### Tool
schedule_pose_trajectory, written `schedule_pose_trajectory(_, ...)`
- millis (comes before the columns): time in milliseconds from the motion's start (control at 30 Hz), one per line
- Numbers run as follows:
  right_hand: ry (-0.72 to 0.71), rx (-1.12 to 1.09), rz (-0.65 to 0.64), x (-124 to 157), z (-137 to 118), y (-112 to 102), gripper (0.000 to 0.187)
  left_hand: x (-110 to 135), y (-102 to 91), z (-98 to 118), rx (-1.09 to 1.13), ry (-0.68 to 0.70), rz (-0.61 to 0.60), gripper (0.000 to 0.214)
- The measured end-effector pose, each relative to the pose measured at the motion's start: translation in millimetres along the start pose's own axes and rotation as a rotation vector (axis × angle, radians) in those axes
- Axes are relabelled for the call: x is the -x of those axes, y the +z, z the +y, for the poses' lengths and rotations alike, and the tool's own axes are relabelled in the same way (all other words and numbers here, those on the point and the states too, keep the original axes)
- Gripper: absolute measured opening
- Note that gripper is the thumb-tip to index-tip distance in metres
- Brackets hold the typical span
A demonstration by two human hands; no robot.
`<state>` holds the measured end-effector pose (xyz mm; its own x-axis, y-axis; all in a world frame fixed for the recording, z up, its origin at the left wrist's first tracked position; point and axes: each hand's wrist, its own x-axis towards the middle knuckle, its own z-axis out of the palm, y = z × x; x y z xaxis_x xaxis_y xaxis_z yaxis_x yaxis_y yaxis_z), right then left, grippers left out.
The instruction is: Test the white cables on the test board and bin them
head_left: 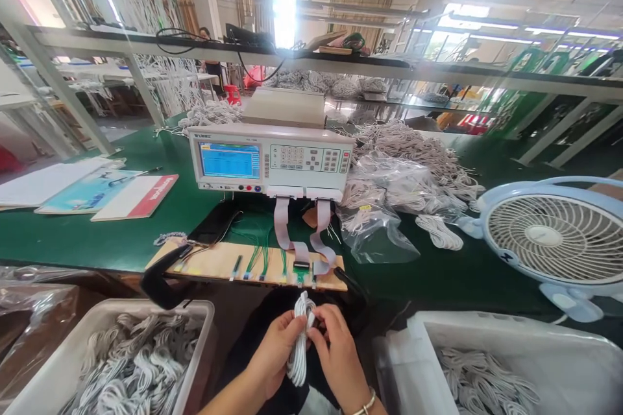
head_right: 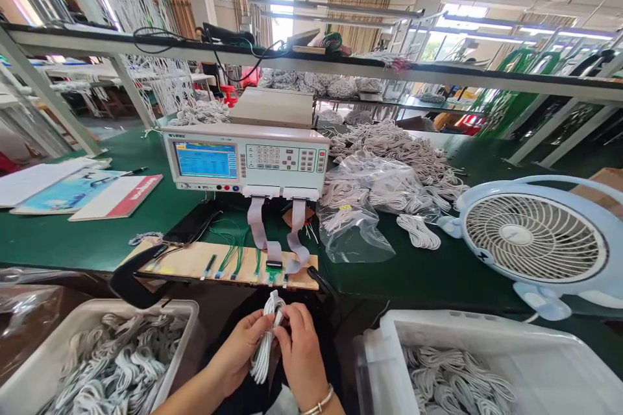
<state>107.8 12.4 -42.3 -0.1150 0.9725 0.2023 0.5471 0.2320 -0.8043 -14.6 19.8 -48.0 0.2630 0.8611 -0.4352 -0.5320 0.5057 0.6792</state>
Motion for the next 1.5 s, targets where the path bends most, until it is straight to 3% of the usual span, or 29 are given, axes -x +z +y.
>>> schedule_pose_trajectory(133, 0.037, -0.009, 0.053, 0.1, 7.3, -0.9, 0.009, -0.1, 0.1, -2.6, 0.043, -0.065, -0.035, 0.036)
schedule_pose_trajectory(233, 0.105, -0.096, 0.028, -2.2, 4.0, -2.3, 0.017, -1.2, 1.4, 2.7, -0.005, -0.093, -0.075, 0.043)
schedule_pose_trajectory(300, 0.138, -0.161, 0.004, -5.4, -1.0, -2.9, 0.021, -6.1, 1.2, 7.1, -0.157, 0.01, -0.042, 0.036)
schedule_pose_trajectory(433, 0.225, -0.299, -0.059, -16.2, -5.5, -4.8, 0.021, -22.8, -5.7, 9.4, -0.546, 0.378, 0.151, 0.026)
schedule_pose_trajectory(500, 0.295, -0.369, -0.066, -23.2, -2.7, -7.3, 0.026, -28.7, -10.8, 7.6, -0.637, 0.429, 0.199, 0.025)
schedule_pose_trajectory(733, 0.376, -0.529, -0.166, -42.4, 0.5, -12.1, 0.026, -23.1, -13.7, 15.2, -0.38, 0.08, 0.071, 0.031)
schedule_pose_trajectory(833, 0.489, -0.749, -0.177, -45.9, -7.2, -6.3, 0.023, -18.1, -12.6, 25.1, -0.227, 0.023, 0.029, 0.028)
schedule_pose_trajectory(967, 0.599, -0.943, -0.072, -46.1, -11.0, 3.0, 0.024, -16.1, -14.7, 34.0, -0.095, -0.014, 0.016, 0.024)
schedule_pose_trajectory(1067, 0.547, -0.858, -0.04, -43.0, -7.0, 2.9, 0.025, -17.4, -13.9, 36.1, -0.058, -0.027, 0.033, 0.024)
schedule_pose_trajectory(1233, 0.404, -0.586, -0.103, -37.6, -1.1, -8.6, 0.028, -21.7, -3.7, 31.7, -0.016, 0.021, 0.087, 0.023)
schedule_pose_trajectory(1367, 0.396, -0.498, -0.097, -32.8, 0.0, -13.1, 0.029, -23.0, 5.0, 25.1, 0.012, 0.074, 0.207, 0.021)
schedule_pose_trajectory(1500, 0.385, -0.476, -0.083, -29.6, 3.5, -11.1, 0.027, -23.1, 6.2, 22.9, 0.029, 0.052, 0.193, 0.019)
